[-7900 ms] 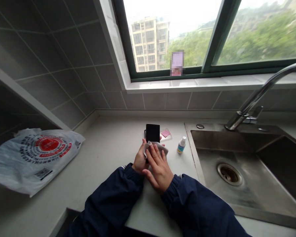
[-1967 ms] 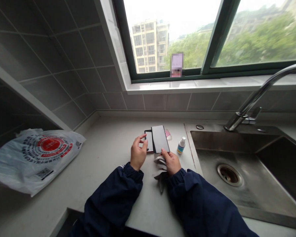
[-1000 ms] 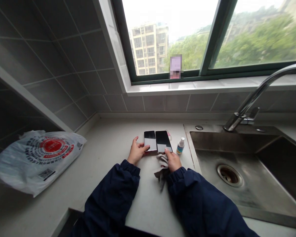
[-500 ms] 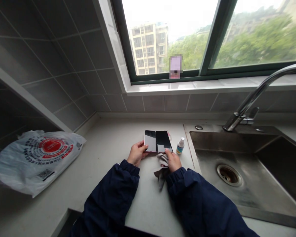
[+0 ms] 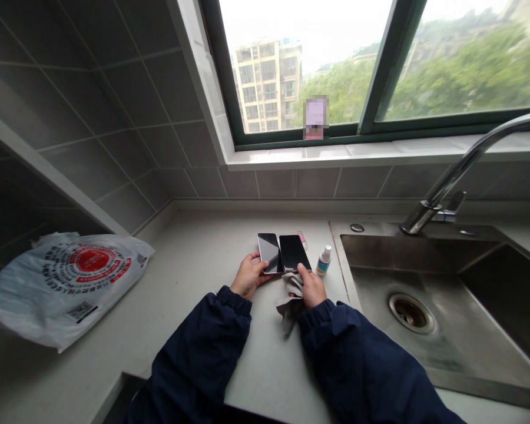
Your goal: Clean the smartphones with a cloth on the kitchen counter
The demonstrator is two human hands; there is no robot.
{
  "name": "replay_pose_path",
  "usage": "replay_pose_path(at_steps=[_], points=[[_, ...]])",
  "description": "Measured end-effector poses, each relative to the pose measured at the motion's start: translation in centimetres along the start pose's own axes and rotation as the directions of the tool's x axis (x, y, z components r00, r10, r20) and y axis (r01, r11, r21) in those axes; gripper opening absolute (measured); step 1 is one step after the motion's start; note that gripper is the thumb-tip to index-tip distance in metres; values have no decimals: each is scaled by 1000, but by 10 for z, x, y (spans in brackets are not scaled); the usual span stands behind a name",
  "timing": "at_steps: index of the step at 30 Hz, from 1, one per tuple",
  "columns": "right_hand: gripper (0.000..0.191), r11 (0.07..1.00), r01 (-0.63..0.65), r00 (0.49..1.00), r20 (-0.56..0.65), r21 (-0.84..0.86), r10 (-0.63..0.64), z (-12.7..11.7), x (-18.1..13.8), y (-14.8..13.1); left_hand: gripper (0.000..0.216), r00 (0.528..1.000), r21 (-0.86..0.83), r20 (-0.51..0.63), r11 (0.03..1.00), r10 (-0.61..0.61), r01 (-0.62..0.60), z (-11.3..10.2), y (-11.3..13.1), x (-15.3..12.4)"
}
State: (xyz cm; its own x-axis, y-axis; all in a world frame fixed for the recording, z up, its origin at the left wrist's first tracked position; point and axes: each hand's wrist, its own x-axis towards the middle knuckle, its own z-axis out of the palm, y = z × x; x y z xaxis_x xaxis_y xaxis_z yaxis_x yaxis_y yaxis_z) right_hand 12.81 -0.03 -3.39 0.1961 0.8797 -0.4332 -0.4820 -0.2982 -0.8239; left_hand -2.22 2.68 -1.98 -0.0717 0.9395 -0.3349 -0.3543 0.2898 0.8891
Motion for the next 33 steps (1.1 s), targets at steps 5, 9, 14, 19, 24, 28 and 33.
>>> replay_pose_path(at_steps=[5,9,14,19,24,28,33], points=[[33,1000,-7,1000,5,-5,7,0,1,2,35,998,-1,-50,999,35,-35,-2,1,3],[34,1000,-1,1000,30,-7,1,1,3,1,41,996,16,-83,999,40,-39,-3,3,3],[32,1000,-8,998,64,-28,10,-2,10,-1,52,991,22,-122,998,55,-53,-5,4,3],[28,998,-19,997,75,-66,24,-4,17,0,48,988,6,-124,996,91,-90,-6,5,2],[28,994,-34,994,95,-99,44,-3,21,0,34,978,-20,-161,990,132,-137,-8,7,3],[32,988,-75,989,115,-134,91,-4,21,-4,34,978,-62,-172,989,122,-135,-9,6,4],[33,977,-156,980,103,-144,172,-6,19,-8,31,988,-133,-132,987,76,-94,-7,5,2]])
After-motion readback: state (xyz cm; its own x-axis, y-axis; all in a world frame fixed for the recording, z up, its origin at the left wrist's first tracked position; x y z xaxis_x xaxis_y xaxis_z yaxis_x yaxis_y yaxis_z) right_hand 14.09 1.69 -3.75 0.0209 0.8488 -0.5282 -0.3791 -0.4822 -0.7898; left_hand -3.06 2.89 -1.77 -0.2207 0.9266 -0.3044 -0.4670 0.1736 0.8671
